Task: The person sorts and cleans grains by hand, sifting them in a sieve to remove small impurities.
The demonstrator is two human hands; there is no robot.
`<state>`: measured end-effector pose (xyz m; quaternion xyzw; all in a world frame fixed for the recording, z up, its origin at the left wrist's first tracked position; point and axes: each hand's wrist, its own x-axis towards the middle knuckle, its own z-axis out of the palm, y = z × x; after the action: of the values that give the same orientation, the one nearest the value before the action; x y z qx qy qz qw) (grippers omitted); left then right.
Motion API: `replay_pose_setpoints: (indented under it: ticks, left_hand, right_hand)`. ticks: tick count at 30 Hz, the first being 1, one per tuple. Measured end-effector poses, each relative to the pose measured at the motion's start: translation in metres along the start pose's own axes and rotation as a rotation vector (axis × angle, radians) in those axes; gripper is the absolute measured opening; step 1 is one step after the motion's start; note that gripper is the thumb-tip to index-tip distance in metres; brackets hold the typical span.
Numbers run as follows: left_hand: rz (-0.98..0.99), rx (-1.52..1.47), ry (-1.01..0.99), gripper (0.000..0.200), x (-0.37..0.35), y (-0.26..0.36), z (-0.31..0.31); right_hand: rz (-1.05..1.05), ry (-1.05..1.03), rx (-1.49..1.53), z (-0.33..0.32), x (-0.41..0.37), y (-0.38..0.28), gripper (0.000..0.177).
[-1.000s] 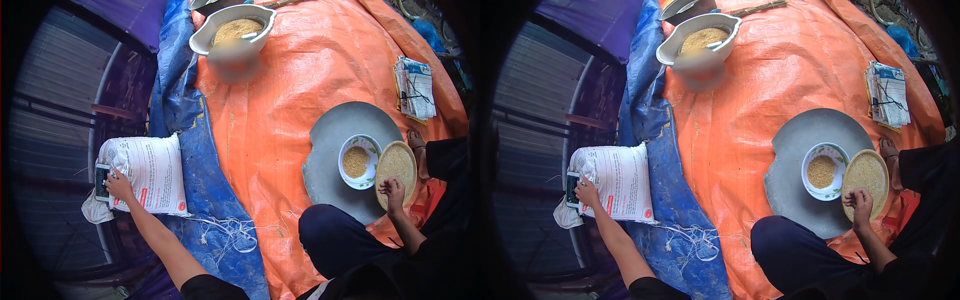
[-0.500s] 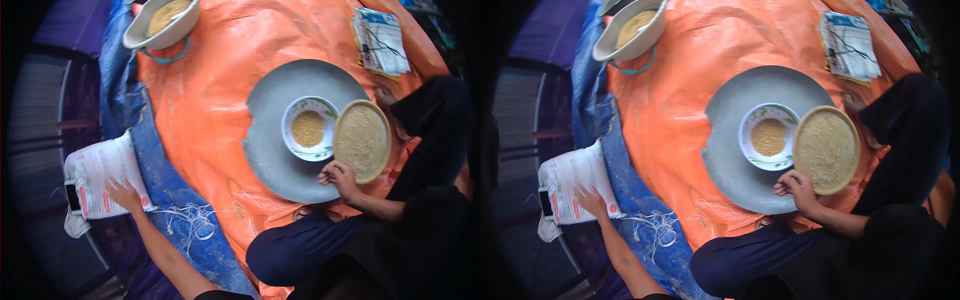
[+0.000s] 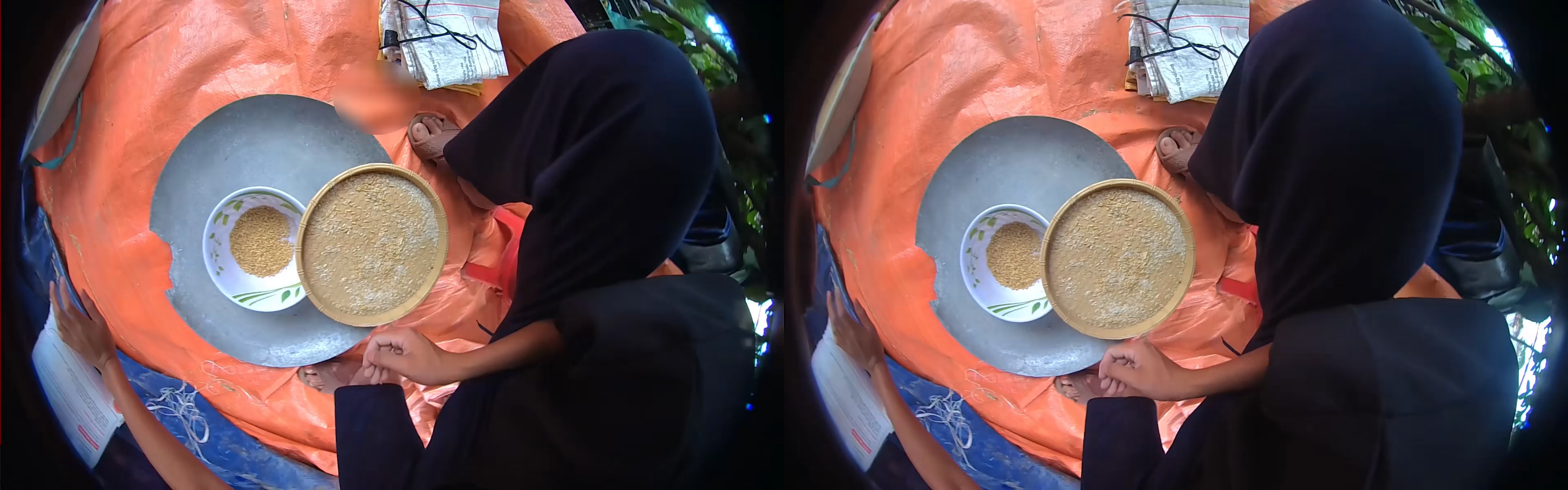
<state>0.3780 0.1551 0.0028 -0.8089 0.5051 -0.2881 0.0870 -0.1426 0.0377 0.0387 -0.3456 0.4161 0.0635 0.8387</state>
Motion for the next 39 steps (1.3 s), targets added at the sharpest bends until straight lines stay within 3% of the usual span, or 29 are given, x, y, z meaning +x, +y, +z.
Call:
replay_pose_setpoints:
  ticks: [6, 7, 9, 11, 15, 17, 20, 22, 26, 30, 33, 37, 39]
  left_hand:
    - [-0.425, -0.03, -0.222, 0.054, 0.039, 0.102, -0.082]
    - [-0.013, -0.059, 0.214, 0.054, 0.016, 0.1, -0.08]
    - [0.039, 0.001, 0.135, 0.055, -0.001, 0.095, -0.105]
    - [-0.025, 0.056, -0.062, 0.04, -0.014, 0.091, -0.153]
    - [-0.045, 0.166, 0.054, 0.041, -0.004, 0.097, -0.264]
    - [0.105, 0.274, -0.048, 0.041, 0.006, 0.113, -0.33]
    - [0.043, 0.315, -0.031, 0.043, 0.016, 0.124, -0.387]
    - [0.094, 0.394, 0.119, 0.031, 0.039, 0.152, -0.426]
    - [0.098, 0.338, -0.001, 0.025, 0.047, 0.189, -0.443]
    - [0.069, 0.163, -0.419, 0.019, 0.042, 0.229, -0.43]
    - [0.318, -0.024, -0.253, 0.006, 0.064, 0.263, -0.422]
    - [0.38, -0.055, -0.137, 0.005, 0.113, 0.278, -0.413]
    - [0.315, -0.063, -0.053, 0.005, 0.139, 0.284, -0.405]
  right_hand:
    - [0.108, -0.091, -0.078, -0.075, -0.042, -0.013, 0.018]
    - [0.112, -0.125, -0.081, -0.088, -0.047, -0.011, 0.017]
    - [0.092, -0.208, -0.071, -0.112, -0.054, -0.006, 0.016]
    - [0.066, -0.309, -0.017, -0.124, -0.061, -0.012, 0.016]
    - [-0.026, -0.469, -0.112, -0.13, -0.108, -0.027, 0.017]
    - [-0.129, -0.553, -0.123, -0.127, -0.111, -0.03, 0.019]
    - [-0.19, -0.544, -0.052, -0.131, -0.113, -0.019, 0.019]
    - [-0.175, -0.453, 0.004, -0.136, -0.098, -0.023, 0.018]
    - [0.103, -0.313, 0.163, -0.148, -0.093, -0.02, 0.018]
    - [0.264, -0.315, 0.176, -0.151, -0.105, -0.01, 0.019]
    - [0.273, -0.324, 0.204, -0.151, -0.106, -0.007, 0.02]
    - [0.262, -0.258, 0.179, -0.143, -0.102, -0.004, 0.02]
    - [0.229, -0.211, 0.185, -0.145, -0.099, -0.006, 0.019]
